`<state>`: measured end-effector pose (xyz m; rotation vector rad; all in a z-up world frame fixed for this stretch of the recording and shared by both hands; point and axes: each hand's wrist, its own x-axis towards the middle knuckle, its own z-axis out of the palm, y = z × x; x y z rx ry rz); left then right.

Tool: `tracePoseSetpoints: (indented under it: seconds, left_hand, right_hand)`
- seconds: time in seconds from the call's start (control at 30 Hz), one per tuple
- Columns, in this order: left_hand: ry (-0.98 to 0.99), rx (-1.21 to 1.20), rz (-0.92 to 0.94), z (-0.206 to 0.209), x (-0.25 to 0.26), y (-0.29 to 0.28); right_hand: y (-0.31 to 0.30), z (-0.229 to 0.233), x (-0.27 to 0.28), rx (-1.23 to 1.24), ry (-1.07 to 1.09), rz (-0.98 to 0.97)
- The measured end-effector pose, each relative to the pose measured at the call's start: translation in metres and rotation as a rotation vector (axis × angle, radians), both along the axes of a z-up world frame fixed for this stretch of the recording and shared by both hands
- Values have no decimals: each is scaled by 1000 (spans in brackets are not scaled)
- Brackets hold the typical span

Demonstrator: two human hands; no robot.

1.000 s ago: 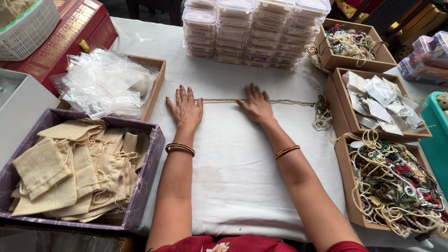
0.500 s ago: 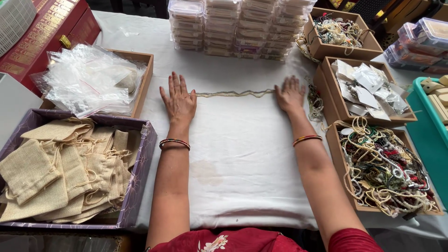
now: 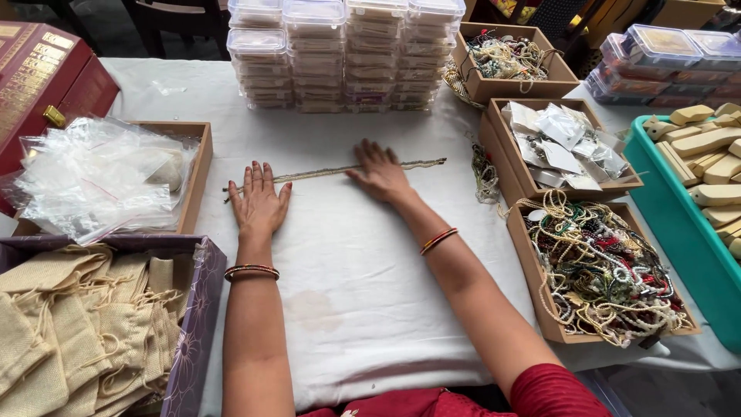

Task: The person places a beaded necklace into a small plastic bag, then puts the bag into a beige drawstring pouch and ties it closed. They place the pouch into a clear plastic container and stack it with others. The person then picks up another necklace, untangles it, places it in a plastic bag, and puts it into another pouch.

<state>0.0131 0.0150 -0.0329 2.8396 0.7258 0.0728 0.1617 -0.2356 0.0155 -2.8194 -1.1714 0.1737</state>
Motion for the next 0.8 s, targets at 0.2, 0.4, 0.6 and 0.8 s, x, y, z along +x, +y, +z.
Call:
tracePoseSetpoints:
  seconds: [0.2, 0.4, 0.6, 0.8]
  left_hand:
    - [35, 13, 16, 5, -1, -1]
    - [-169, 55, 6, -8, -6, 13]
    - [-430, 137, 172, -13, -13, 19]
    - [-418, 103, 38, 24, -22, -9]
  right_hand:
    - [-114, -5, 64, -11, 27, -343]
    - [-148, -2, 63, 579, 103, -359]
    - [-150, 4, 60, 440, -130, -342]
    - [-167, -33, 89, 291, -450, -503]
